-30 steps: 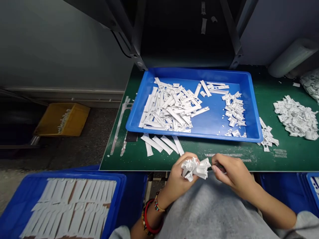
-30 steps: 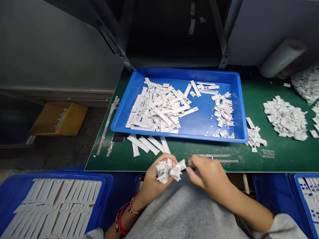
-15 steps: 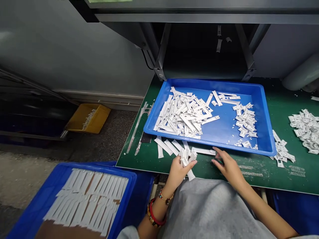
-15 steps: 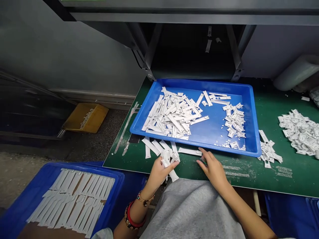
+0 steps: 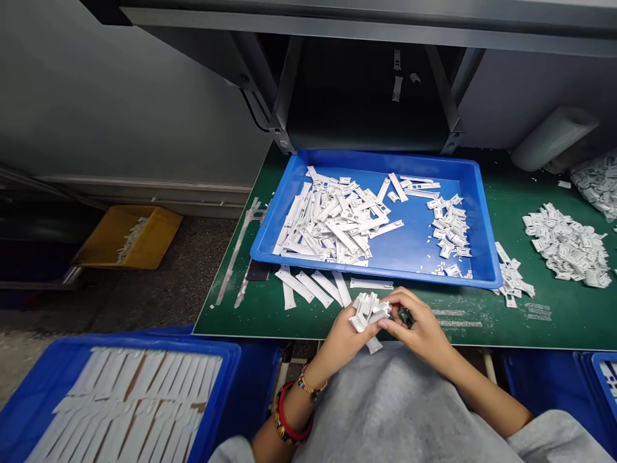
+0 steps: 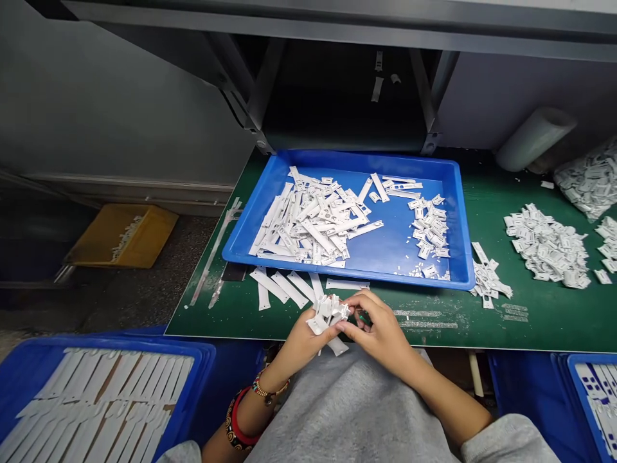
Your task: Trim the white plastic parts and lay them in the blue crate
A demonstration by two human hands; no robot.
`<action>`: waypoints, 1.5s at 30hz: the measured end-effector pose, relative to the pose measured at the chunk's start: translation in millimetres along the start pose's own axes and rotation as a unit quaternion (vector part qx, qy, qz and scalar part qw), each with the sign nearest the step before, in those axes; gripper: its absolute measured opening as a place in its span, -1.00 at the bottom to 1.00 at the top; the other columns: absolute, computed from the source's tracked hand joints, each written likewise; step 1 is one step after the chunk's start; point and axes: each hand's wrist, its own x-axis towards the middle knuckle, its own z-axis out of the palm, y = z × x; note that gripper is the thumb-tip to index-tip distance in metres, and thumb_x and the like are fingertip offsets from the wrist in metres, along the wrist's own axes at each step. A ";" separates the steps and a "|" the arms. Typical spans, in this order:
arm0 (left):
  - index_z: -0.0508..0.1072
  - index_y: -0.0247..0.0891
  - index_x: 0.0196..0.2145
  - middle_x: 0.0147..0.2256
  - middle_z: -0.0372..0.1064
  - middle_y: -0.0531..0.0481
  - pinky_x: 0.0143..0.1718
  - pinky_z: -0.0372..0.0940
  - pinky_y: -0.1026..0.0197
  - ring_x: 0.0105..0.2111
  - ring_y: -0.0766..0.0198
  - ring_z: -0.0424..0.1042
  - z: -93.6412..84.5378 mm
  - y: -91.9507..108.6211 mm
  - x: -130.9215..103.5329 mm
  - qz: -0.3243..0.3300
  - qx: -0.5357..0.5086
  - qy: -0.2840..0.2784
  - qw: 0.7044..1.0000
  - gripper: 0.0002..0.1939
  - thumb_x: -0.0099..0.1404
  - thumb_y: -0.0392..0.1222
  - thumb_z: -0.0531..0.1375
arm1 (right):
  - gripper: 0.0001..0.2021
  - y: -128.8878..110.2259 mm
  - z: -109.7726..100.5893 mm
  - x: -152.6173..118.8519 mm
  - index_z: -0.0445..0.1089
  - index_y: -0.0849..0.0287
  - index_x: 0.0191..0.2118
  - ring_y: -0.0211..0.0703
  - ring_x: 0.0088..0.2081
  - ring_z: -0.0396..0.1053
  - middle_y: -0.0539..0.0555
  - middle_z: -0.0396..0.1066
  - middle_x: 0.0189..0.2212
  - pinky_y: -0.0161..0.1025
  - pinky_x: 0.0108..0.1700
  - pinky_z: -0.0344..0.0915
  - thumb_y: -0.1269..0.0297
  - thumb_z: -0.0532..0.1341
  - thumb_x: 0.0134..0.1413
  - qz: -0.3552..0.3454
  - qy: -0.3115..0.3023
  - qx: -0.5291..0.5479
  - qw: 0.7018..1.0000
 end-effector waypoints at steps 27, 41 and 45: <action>0.51 -0.30 -0.30 -0.29 0.50 -0.13 -0.15 0.39 0.10 -0.26 0.14 0.48 -6.9 18.5 -7.6 0.150 0.005 -0.006 0.989 -0.82 0.16 -0.15 0.29 | -0.55 -36.8 -38.6 -21.9 0.04 0.05 0.29 -0.12 -0.12 0.32 0.17 0.25 -0.11 -0.13 -0.10 0.40 0.40 -0.07 0.32 -0.067 -0.082 -0.210 0.972; 0.50 -0.30 -0.28 -0.30 0.49 -0.11 -0.21 0.38 0.15 -0.27 0.15 0.48 -4.0 8.2 -8.9 0.181 0.006 0.004 0.984 -0.85 0.18 -0.21 0.26 | -0.52 -47.8 -50.9 -21.9 0.07 -0.03 0.27 -0.21 -0.15 0.29 0.13 0.21 -0.12 -0.25 -0.10 0.36 0.49 -0.08 0.30 -0.029 -0.152 -0.166 0.974; 0.51 -0.29 -0.27 -0.29 0.49 -0.12 -0.19 0.37 0.15 -0.25 0.16 0.48 -5.1 5.3 -9.6 0.175 0.000 -0.002 0.985 -0.83 0.19 -0.17 0.27 | -0.48 -41.2 -44.2 -28.3 0.03 0.00 0.29 -0.14 -0.09 0.26 0.16 0.21 -0.10 -0.20 -0.08 0.35 0.52 -0.06 0.27 -0.078 -0.092 -0.215 0.969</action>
